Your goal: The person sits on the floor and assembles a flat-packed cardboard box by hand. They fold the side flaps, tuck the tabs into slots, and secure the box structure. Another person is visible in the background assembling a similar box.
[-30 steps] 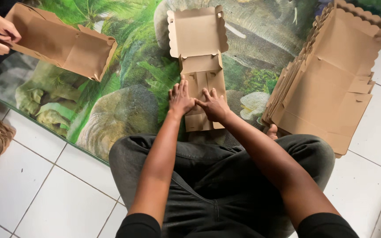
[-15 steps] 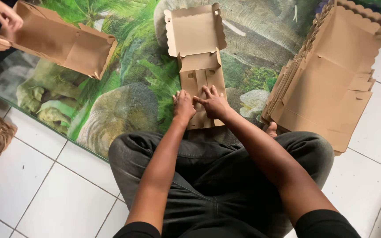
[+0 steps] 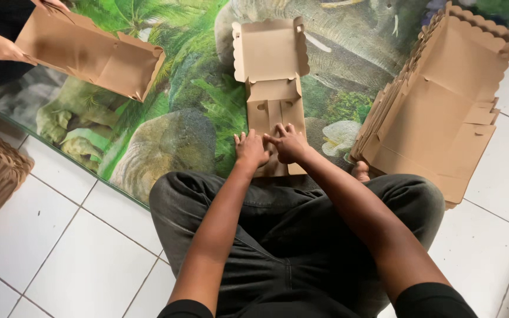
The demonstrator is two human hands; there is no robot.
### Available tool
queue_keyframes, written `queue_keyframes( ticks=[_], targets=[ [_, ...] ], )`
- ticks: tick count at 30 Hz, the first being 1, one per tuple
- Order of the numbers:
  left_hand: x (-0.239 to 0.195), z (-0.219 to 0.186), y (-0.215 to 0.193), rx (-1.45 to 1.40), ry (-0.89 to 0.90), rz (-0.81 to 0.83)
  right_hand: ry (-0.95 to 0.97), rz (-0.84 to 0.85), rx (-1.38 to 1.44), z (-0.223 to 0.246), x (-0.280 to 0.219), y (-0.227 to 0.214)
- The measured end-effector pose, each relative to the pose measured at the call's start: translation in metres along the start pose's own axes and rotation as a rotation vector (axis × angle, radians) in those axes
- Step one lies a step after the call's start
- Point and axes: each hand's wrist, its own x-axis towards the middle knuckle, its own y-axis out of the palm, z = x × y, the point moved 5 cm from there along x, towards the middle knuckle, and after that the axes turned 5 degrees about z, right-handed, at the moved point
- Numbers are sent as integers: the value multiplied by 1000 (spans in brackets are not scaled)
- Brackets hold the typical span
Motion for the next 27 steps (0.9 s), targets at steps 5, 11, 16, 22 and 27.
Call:
queue_keyframes(
  ticks=[5,11,16,22,27],
  targets=[
    [22,16,-8,-271,-56,-265,11,-65,160,-17,10,-10],
    [57,74,-57,-817,-147,-710,364,-664,874,-134,31,-23],
    [117,106,-46,-1010,-86,-738,453,-899,981,-197,49,4],
    [144,75,-67,-745,90,-682,353,-984,875,-191,81,-24],
    [149,47,-69,-567,283,-638,-143,-908,653,-144,94,-67]
  ],
)
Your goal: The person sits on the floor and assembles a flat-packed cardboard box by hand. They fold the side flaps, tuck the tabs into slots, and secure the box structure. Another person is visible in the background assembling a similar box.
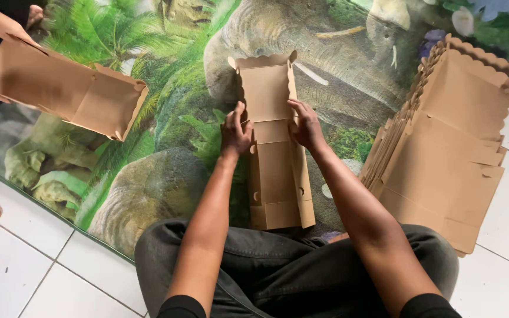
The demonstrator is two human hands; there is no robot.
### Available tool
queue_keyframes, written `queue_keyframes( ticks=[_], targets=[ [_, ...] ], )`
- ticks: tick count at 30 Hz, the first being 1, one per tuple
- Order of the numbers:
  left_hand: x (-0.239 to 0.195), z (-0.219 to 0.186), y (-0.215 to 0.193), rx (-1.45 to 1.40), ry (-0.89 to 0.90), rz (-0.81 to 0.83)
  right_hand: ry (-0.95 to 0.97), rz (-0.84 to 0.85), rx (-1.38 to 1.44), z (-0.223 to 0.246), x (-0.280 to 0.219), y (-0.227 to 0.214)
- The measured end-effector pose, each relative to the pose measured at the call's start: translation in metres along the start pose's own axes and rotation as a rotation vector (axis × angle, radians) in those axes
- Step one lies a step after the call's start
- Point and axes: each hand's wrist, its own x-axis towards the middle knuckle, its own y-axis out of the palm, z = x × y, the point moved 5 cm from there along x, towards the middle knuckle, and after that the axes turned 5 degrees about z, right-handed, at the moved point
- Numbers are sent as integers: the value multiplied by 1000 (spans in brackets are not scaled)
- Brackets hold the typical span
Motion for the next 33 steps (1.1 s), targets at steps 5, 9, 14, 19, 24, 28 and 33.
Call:
queue_keyframes(
  ticks=[5,9,14,19,24,28,33],
  targets=[
    [11,23,26,221,62,51,-30,140,-112,-1,10,12],
    [32,30,30,315,145,-30,82,60,-10,-1,25,-2],
    [77,49,48,398,217,-37,216,189,-145,-56,54,27],
    [93,21,34,475,209,25,225,266,-292,-42,88,20],
    [91,13,31,486,129,47,115,217,-341,-48,90,24],
    [89,7,29,537,174,56,22,160,-481,-26,85,21],
    [95,19,41,656,224,68,-35,147,-658,-40,77,36]
  ],
)
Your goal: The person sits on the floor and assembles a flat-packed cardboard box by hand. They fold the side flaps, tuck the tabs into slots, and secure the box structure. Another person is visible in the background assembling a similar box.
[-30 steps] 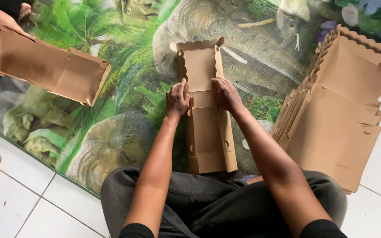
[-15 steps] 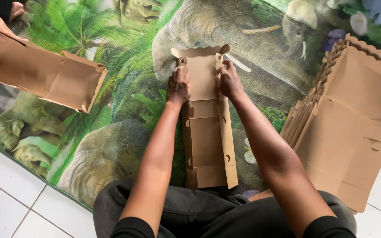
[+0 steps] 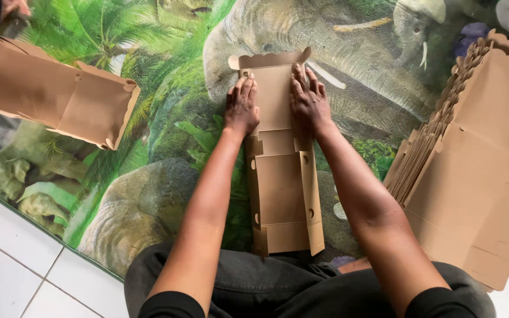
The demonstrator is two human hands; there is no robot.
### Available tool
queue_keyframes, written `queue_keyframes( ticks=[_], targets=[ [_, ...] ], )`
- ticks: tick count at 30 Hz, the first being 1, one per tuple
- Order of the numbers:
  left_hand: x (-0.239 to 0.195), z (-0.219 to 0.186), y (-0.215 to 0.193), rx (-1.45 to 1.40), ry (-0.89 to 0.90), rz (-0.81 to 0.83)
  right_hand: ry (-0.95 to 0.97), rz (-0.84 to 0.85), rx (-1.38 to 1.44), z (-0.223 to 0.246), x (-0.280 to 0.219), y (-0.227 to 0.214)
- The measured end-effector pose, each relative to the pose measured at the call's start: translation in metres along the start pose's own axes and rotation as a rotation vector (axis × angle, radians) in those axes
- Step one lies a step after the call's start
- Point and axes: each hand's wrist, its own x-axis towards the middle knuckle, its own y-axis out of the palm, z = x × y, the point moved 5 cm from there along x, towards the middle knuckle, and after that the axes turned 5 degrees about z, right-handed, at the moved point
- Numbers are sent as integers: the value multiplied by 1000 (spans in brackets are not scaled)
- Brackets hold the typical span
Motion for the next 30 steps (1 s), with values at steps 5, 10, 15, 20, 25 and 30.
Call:
queue_keyframes(
  ticks=[5,10,15,20,25,30],
  targets=[
    [-2,0,-12,-90,7,5,-26,76,95,-11,6,23],
    [3,0,-18,-135,-24,58,-49,136,175,-5,6,24],
    [10,-1,-4,-42,-33,267,106,277,130,8,12,7],
    [-5,-1,14,-93,-12,149,83,271,127,9,6,22],
    [11,-12,-7,-26,-126,320,214,234,138,13,15,8],
    [15,-11,-1,-29,-138,376,217,269,140,14,15,4]
  ],
)
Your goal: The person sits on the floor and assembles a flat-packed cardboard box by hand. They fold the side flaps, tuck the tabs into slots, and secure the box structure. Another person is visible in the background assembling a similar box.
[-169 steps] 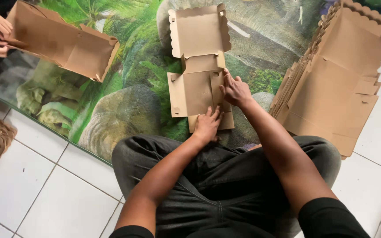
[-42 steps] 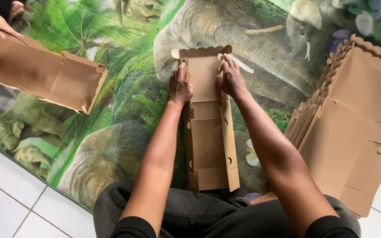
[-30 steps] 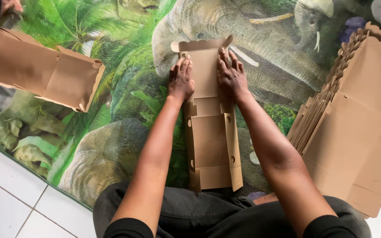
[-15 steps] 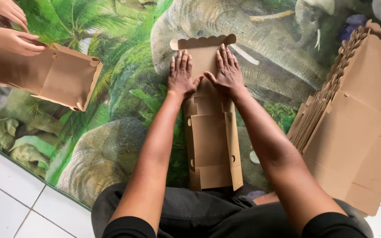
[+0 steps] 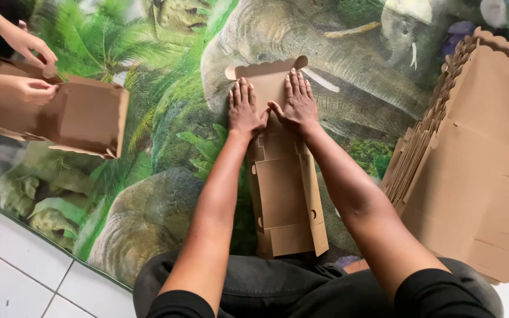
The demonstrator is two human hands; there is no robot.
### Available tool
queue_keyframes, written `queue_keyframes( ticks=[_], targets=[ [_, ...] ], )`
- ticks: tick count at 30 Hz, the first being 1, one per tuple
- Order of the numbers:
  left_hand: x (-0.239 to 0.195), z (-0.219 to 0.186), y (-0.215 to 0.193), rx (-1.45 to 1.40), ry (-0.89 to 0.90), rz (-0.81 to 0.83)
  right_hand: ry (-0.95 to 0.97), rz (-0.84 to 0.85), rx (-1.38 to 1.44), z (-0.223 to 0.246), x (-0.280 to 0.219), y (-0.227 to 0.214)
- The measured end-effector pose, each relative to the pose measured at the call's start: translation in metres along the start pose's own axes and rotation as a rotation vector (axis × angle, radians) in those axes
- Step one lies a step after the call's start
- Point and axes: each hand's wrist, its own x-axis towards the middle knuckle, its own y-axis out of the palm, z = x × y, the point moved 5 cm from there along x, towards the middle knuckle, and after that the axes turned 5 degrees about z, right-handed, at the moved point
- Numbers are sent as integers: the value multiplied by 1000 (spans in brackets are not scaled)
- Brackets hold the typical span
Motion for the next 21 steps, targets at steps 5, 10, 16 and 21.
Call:
queue_keyframes(
  ticks=[5,10,16,21],
  targets=[
    [19,9,10,-106,-10,-93,-35,-175,78,-32,35,27],
    [-6,31,23,-376,28,-572,-182,-304,373,-50,22,18],
    [-20,72,29,-925,-88,-590,-185,-341,592,-80,5,27],
    [-117,54,-4,-718,-107,119,-10,-22,457,-90,-90,29]
  ],
)
